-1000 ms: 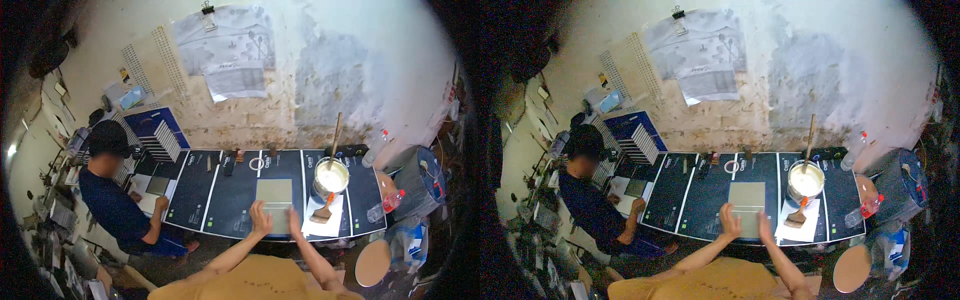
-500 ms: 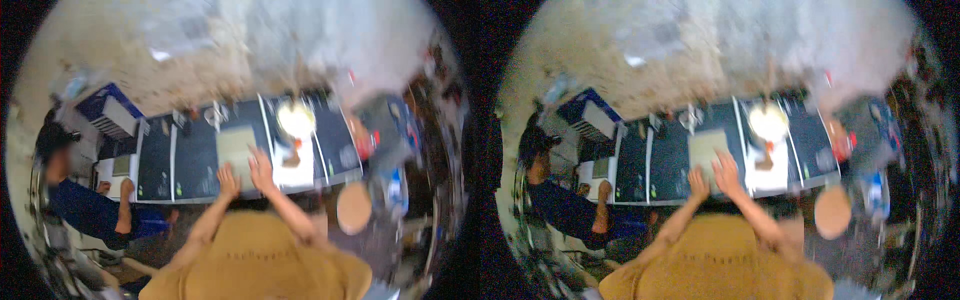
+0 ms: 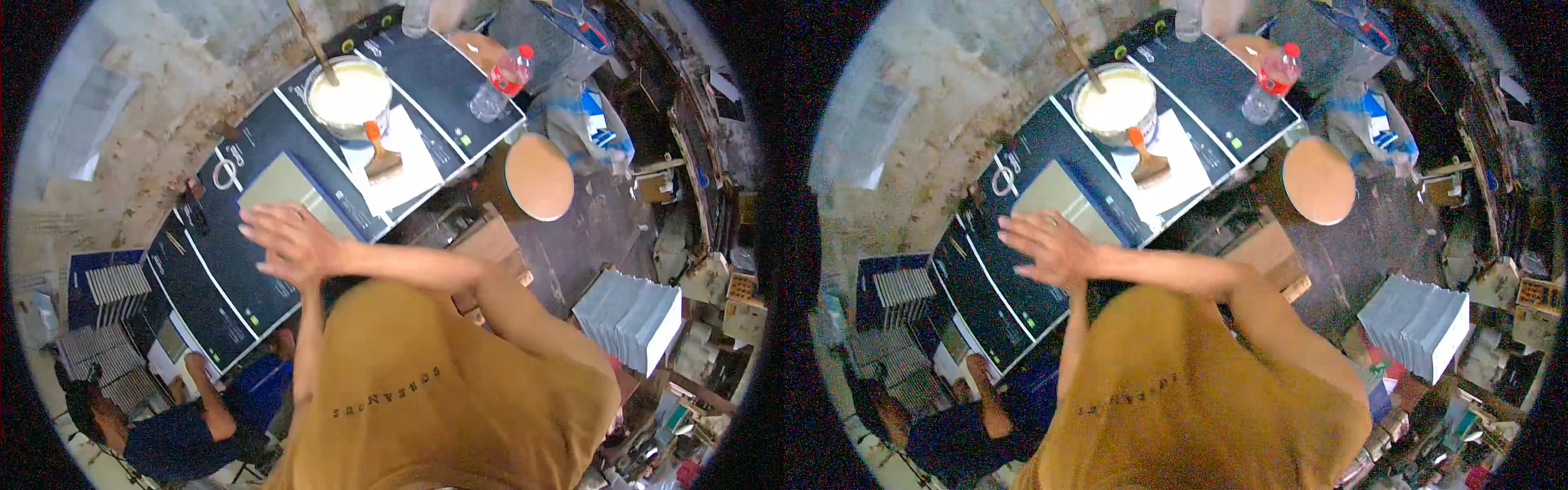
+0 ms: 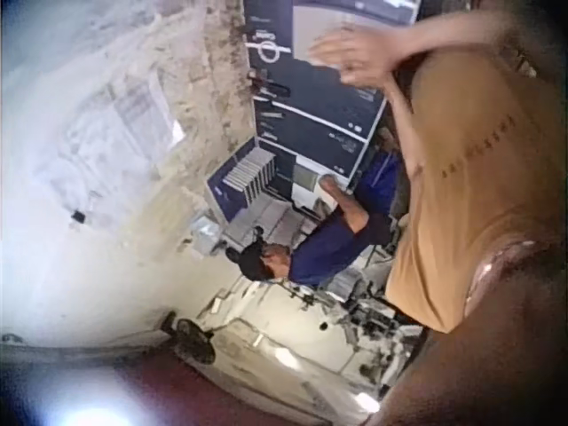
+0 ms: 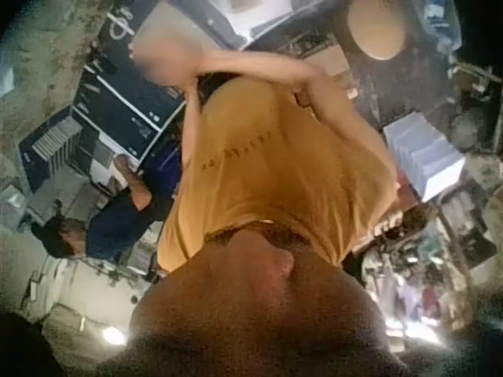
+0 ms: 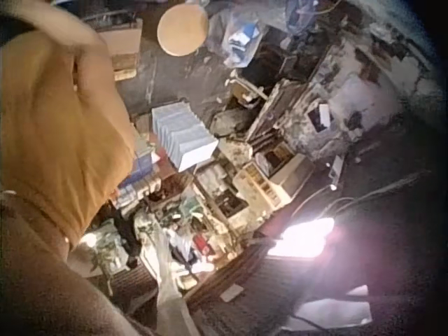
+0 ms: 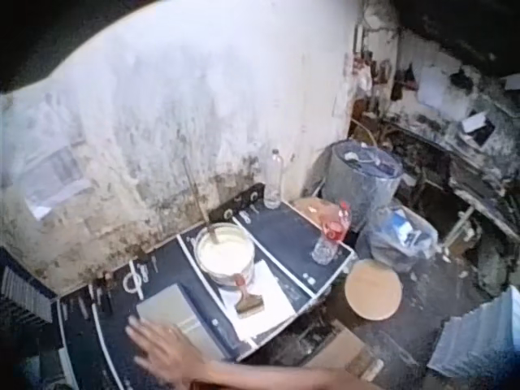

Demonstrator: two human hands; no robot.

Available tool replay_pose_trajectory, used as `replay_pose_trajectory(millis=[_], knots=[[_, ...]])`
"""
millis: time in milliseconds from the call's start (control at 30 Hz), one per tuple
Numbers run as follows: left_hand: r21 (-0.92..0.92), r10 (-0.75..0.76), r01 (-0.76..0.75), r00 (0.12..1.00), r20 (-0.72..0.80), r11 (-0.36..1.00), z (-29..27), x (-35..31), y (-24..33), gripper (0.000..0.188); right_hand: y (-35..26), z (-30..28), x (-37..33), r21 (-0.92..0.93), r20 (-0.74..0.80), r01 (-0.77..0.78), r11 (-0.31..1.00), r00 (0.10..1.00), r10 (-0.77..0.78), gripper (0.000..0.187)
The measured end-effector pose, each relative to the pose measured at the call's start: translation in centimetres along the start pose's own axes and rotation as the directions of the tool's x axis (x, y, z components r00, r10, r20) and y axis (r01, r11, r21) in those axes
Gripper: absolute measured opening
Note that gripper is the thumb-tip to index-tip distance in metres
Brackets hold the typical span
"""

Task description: The person applies adhesive to paper sheets using a brush and stacks the treated sheets onto a pile.

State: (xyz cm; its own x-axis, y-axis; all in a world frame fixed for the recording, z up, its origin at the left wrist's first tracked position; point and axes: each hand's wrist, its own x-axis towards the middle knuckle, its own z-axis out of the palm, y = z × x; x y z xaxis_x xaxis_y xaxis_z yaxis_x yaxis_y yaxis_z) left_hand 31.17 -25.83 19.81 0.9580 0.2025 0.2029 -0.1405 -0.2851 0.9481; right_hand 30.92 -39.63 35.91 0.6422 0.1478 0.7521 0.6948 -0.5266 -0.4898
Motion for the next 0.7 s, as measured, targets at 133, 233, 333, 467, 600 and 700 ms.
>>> replay_pose_trajectory(millis=[133,233,333,467,600,700], knots=[[0.281,0.231,-0.227,0.973,0.018,0.933,1.2,1.7,-0.3,0.059,3.9,0.2,-4.2,-0.165,0.109,-0.13,0.978,0.983,0.149,0.07],[0.461,0.301,-0.293,0.952,0.058,0.838,0.0,0.2,-1.5,0.061,9.2,3.1,-11.9,-0.401,0.412,-0.217,0.89,0.825,0.386,0.068],[0.541,0.252,-0.264,0.963,0.098,0.799,-0.7,-0.4,-1.8,0.07,9.8,2.0,-12.2,-0.164,0.111,-0.487,0.858,0.855,0.506,0.064],[0.829,-0.085,-0.216,0.95,0.301,0.515,1.1,0.3,1.5,0.086,15.0,-3.2,-11.3,-0.039,-0.528,-0.851,0.524,0.463,0.712,0.059],[0.813,-0.076,-0.196,0.957,0.282,0.548,0.9,0.6,1.8,0.081,19.6,-6.0,-8.7,-0.394,-0.513,-0.779,0.489,0.627,0.586,0.05],[0.838,-0.097,-0.223,0.946,0.309,0.499,1.5,1.0,1.8,0.075,22.5,-5.7,-10.9,-0.373,-0.275,-0.785,0.495,0.603,0.749,0.037]])
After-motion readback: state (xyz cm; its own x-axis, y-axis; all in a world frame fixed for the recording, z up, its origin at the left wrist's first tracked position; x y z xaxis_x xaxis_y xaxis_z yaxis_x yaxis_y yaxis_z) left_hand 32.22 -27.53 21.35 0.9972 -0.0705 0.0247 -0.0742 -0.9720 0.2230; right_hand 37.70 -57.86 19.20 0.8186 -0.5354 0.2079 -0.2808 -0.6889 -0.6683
